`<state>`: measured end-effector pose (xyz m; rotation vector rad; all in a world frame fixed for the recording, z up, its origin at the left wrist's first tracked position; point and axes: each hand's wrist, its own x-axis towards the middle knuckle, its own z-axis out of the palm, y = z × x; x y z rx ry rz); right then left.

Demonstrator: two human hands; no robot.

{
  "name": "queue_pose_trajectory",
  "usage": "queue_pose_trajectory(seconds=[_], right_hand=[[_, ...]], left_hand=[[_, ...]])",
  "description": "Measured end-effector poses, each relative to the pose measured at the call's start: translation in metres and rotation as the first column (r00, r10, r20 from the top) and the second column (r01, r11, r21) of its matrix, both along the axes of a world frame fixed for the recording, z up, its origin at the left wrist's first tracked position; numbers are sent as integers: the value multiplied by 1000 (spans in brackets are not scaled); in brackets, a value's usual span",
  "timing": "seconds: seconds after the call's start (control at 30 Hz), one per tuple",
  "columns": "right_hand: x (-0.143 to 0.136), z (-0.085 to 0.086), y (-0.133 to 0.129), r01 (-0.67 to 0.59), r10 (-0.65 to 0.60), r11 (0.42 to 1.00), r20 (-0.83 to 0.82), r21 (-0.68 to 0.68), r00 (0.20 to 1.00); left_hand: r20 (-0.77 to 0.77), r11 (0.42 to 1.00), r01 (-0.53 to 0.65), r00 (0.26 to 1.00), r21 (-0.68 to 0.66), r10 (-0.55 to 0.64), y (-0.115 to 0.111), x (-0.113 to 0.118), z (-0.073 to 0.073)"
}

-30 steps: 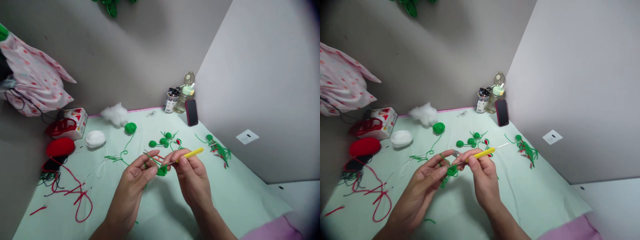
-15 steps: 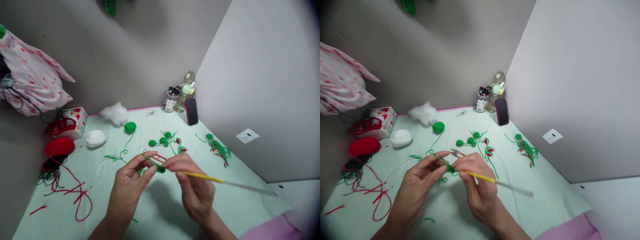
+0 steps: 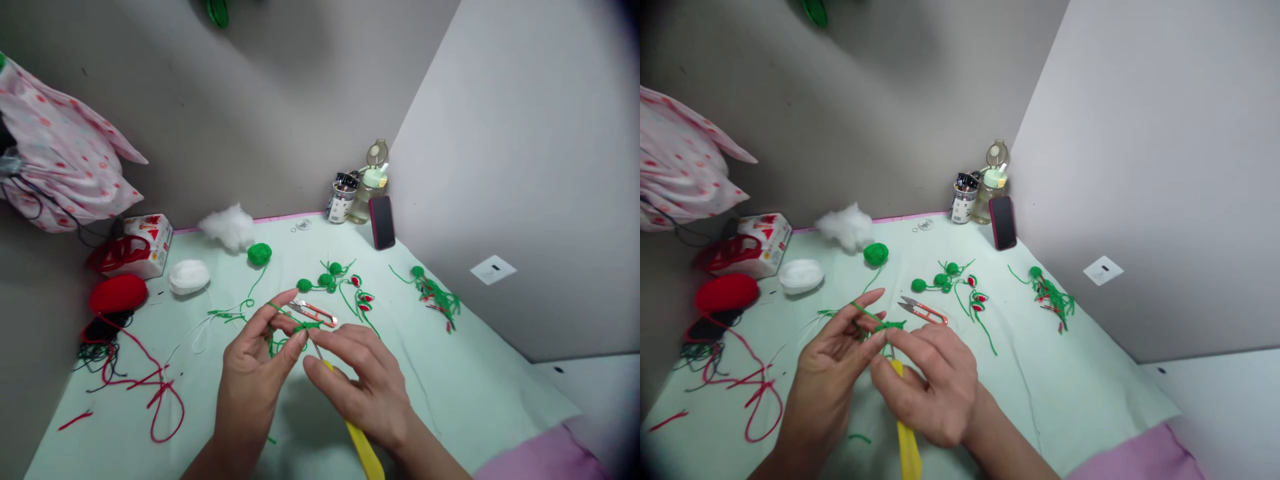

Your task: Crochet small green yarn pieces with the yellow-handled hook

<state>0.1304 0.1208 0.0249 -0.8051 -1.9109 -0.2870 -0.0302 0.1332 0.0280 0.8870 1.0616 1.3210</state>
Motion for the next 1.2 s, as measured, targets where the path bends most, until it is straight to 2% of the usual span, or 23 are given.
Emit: queue_pose_trajectory(seconds=[0.07,0.13,0.2,0.27,0.33,0.4,0.5,0.53,0.6,0.67,0.73,0.8,0.87,0.97,1.07,1.2], right_hand=[[2,1,0,-54,52,997,-34,-61,998],[5,4,3,-162,135,973,-165,-166,977],[6,8,6,-294,197,922,-346,-253,917],[6,8,9,-360,200,887,-461,-290,865],[4,4,9,-307,168,906,-418,-291,893],[2,-2,8,-165,102,959,-261,-232,960],[2,-9,3,12,-15,996,-32,-86,999],[2,-9,1,26,-27,998,-17,-65,999],[4,-6,0,-20,5,991,-109,-134,994],[5,-2,1,-159,66,951,-332,-264,941],[6,1,5,-343,95,873,-570,-347,816],[6,1,9,-499,92,790,-735,-357,671],[6,-2,13,-595,79,731,-825,-334,560],[5,-6,15,-640,70,700,-862,-316,502],[2,-6,12,-632,79,703,-847,-326,525],[-1,-1,9,-460,36,801,-735,-384,677]], left_hand=[[16,1000,13,1000,7,-14,1,-2,1],[3,1000,25,1000,15,-25,2,-5,1],[-22,999,49,999,6,-48,4,-8,0],[-27,998,63,998,-9,-64,5,-8,-1],[16,996,78,997,-31,-78,5,-6,-2],[124,991,112,987,-76,-102,5,-2,-1],[382,946,270,905,-182,-185,3,3,2],[460,920,331,864,-210,-206,3,4,3],[554,879,406,805,-251,-213,3,4,5],[555,882,382,813,-277,-178,5,2,7],[500,911,314,854,-268,-147,6,0,8],[437,935,257,890,-245,-131,6,-2,8],[398,949,214,911,-232,-108,5,-3,8],[373,957,163,926,-238,-65,2,0,7],[350,965,152,934,-211,-71,-2,6,4],[307,960,231,936,-161,-174,-6,12,-2]])
